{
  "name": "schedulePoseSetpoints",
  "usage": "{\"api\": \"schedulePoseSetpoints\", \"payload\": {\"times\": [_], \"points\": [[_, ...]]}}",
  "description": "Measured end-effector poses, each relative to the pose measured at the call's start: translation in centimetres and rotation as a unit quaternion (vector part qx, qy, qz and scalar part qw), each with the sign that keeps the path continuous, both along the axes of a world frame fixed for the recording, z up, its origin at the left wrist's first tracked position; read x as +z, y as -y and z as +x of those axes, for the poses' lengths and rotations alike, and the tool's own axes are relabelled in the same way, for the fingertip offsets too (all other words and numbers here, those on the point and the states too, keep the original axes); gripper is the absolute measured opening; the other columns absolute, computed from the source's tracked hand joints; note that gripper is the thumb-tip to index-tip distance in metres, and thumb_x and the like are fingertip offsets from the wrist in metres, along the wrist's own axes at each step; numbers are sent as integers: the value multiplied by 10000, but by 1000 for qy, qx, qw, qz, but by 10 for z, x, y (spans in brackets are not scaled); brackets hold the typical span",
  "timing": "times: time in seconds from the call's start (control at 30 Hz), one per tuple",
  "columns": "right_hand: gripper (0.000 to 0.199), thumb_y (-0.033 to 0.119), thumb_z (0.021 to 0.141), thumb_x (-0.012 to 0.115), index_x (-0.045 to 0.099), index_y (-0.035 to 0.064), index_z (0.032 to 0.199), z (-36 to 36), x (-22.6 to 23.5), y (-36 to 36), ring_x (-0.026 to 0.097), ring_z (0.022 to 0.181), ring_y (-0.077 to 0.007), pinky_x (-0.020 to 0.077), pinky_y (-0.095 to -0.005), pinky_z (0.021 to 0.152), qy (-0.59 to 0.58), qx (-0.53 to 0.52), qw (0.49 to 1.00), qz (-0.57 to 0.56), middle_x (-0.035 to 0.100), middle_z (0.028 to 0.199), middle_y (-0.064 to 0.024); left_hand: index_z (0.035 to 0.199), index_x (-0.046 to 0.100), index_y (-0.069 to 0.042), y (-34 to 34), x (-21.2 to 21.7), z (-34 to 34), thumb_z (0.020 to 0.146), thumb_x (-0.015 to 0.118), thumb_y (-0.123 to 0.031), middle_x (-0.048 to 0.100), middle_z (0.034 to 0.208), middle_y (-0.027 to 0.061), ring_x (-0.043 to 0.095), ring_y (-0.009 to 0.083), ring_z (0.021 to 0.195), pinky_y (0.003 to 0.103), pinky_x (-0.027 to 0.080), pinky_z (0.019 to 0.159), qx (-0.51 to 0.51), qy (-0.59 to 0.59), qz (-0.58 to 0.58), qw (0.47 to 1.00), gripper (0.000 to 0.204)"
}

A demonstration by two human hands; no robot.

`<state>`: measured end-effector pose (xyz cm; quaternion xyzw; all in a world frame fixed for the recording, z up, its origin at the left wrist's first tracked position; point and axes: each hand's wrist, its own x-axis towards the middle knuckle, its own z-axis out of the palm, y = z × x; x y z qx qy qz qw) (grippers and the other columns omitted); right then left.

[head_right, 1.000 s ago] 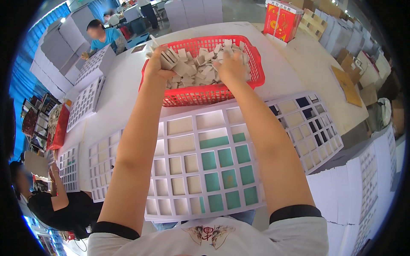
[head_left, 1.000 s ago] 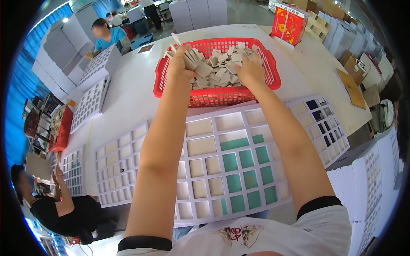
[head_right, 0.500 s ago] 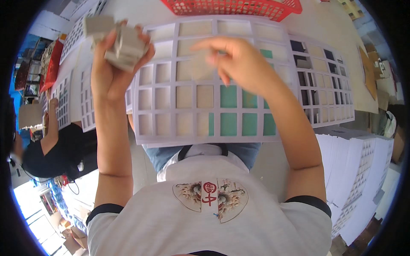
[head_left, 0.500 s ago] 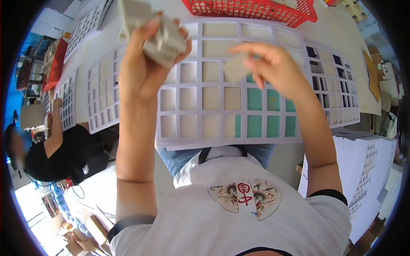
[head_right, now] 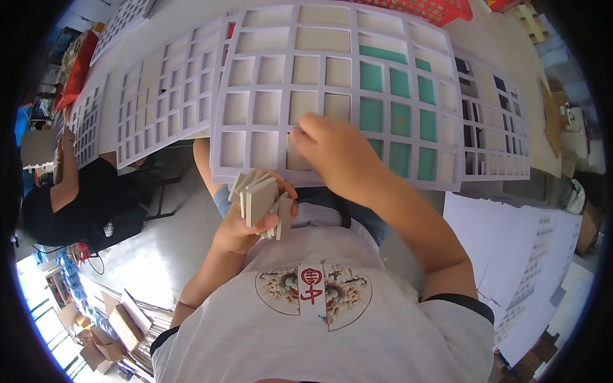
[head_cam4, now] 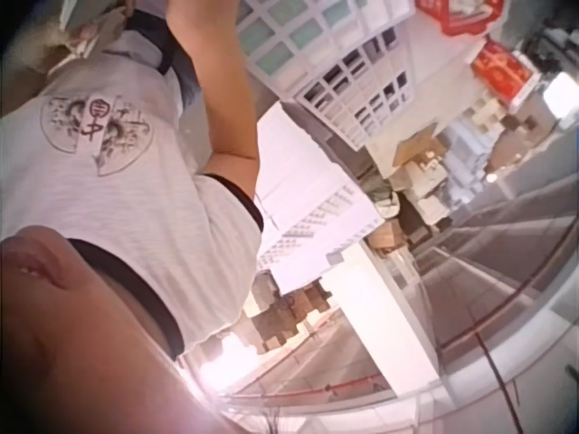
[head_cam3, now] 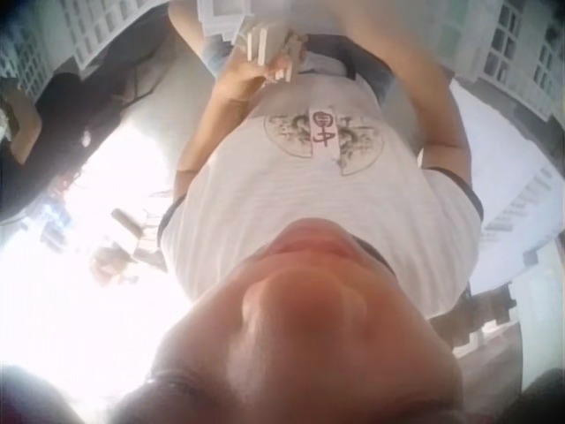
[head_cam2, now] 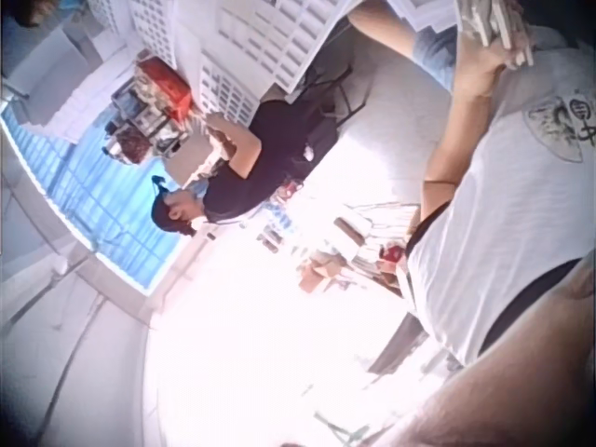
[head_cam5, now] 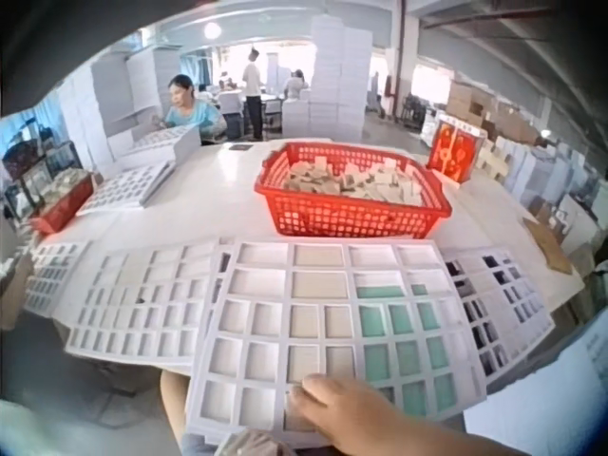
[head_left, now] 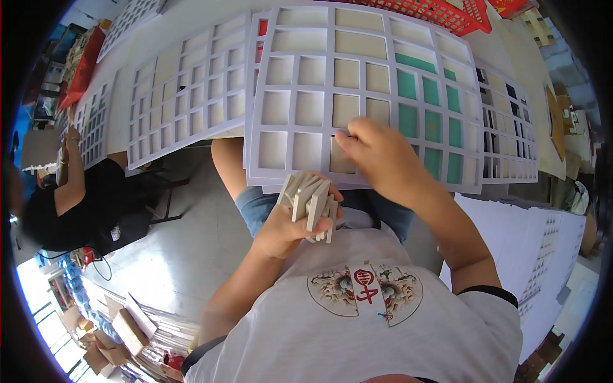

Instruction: The person places small folded paper pieces into the compartments of white grid-like paper trays. They repeatedly pick up pieces from a red basket and insert them into the slots of the trays, which are stacked on a table. The person handles the trays and pieces by hand throughout the process.

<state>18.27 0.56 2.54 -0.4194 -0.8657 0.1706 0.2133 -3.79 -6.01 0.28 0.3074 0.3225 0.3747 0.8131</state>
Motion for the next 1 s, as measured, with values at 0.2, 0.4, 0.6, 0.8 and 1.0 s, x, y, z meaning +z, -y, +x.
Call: {"api": "schedulePoseSetpoints", "payload": {"times": [0.2, 0.4, 0.6, 0.8, 1.0], "points": [[379, 74, 810, 689, 652, 38, 1185, 5, 9, 25, 521, 1113, -318, 425, -409, 949, 22, 37, 996, 74, 551, 1252, -112, 1201, 502, -62, -2, 11, -1, 711, 842, -104, 614, 1060, 76, 632, 184, 895, 313, 514, 749, -13, 38, -47, 998, 598], [307, 27, 783, 728, 678, 16, 1085, -2, 57, 31, 573, 991, -257, 458, -370, 864, -245, 110, 962, -52, 606, 1145, -112, 1240, 485, -43, -6, 20, 7, 724, 816, -56, 614, 1049, 72, 617, 146, 860, 288, 500, 738, -85, 14, -82, 993, 613], [163, -38, 852, 655, 635, 10, 1007, 12, 46, 26, 574, 741, -93, 464, -216, 611, -444, -227, 844, -195, 625, 875, -61, 1187, 486, -50, -4, 8, 18, 709, 813, -45, 595, 1008, 76, 598, 146, 880, 292, 488, 775, -115, 14, -89, 989, 580], [185, -39, 855, 672, 632, 20, 1026, 22, 4, 25, 562, 687, -108, 463, -249, 611, -211, -236, 935, -162, 602, 877, -66, 1202, 481, -44, -2, 7, 24, 695, 830, -38, 575, 1090, 92, 604, 176, 894, 310, 498, 773, -97, 9, -79, 992, 616], [252, -33, 785, 697, 657, 24, 1027, 32, -1, 23, 581, 865, -258, 476, -355, 724, -96, -133, 987, 5, 578, 1001, -104, 1209, 478, -48, -7, 6, 25, 700, 833, -58, 577, 1115, 93, 636, 196, 922, 320, 521, 780, -89, 12, -84, 992, 620]]}}
